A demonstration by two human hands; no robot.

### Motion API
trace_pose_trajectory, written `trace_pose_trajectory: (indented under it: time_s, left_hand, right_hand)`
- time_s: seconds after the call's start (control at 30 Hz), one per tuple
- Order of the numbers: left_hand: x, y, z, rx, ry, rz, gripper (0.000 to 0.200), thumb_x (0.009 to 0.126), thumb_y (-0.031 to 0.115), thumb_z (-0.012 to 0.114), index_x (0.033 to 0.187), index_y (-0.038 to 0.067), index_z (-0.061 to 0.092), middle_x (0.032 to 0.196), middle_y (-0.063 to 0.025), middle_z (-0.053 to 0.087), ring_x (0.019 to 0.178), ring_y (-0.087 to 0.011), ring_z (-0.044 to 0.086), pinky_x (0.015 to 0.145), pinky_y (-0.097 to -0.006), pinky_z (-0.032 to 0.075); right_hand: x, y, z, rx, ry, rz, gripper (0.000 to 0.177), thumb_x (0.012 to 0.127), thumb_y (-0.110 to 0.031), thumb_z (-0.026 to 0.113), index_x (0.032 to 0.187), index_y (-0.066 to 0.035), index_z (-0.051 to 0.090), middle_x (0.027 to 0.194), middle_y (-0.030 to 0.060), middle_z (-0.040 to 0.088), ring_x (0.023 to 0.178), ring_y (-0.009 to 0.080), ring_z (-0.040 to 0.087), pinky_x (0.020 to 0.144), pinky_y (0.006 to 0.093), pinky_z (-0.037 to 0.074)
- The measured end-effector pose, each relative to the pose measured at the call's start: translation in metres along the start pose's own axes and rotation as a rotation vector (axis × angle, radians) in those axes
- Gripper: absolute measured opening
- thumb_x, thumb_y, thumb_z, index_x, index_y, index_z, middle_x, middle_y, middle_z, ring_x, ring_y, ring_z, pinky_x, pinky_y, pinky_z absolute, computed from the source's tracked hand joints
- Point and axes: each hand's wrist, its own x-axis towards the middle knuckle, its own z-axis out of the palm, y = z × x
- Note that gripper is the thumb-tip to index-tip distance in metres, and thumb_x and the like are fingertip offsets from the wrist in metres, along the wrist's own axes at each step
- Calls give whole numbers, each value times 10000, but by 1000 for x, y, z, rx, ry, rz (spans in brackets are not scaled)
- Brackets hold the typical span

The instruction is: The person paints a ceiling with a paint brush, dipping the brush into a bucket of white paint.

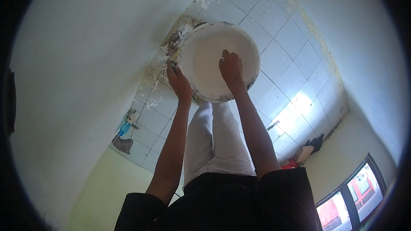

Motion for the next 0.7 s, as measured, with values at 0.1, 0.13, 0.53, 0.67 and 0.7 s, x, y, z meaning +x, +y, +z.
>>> trace_pose_trajectory:
  time_s: [0.1,0.13,0.53,0.67,0.7]
  left_hand:
    - [-4,8,5,73,34,-91,446,1018,135,397,1448,21,378,1223,-209,540,1150,-392,529,920,-484,448]
    - [-3,8,3,70,39,-97,446,1018,135,397,1448,21,378,1223,-209,540,1150,-392,529,920,-484,448]
    - [-11,9,-2,208,0,-64,490,981,94,479,1429,292,468,1088,-108,546,1004,-323,578,775,-464,490]
    - [-10,8,-2,173,15,-53,466,986,98,479,1412,287,496,1058,-105,541,968,-321,589,755,-463,490]
    - [-10,9,0,175,27,-44,463,988,98,478,1410,288,499,1048,-107,542,957,-323,590,747,-463,490]
  right_hand:
    - [-6,-5,5,45,-197,-63,83,788,-50,631,777,28,608,707,220,654,722,374,664,658,449,525]
    - [-8,-14,0,281,-253,1,72,787,-43,623,776,26,606,691,213,649,710,381,659,663,446,525]
    - [-22,5,11,167,-144,33,63,769,-19,638,824,7,620,764,184,668,708,258,689,657,376,536]
    - [-20,2,14,920,-232,312,98,777,-3,688,818,21,602,729,138,656,649,215,687,596,333,551]
    - [-15,6,16,920,-240,305,98,777,-3,688,818,21,602,729,138,656,649,215,687,596,333,551]
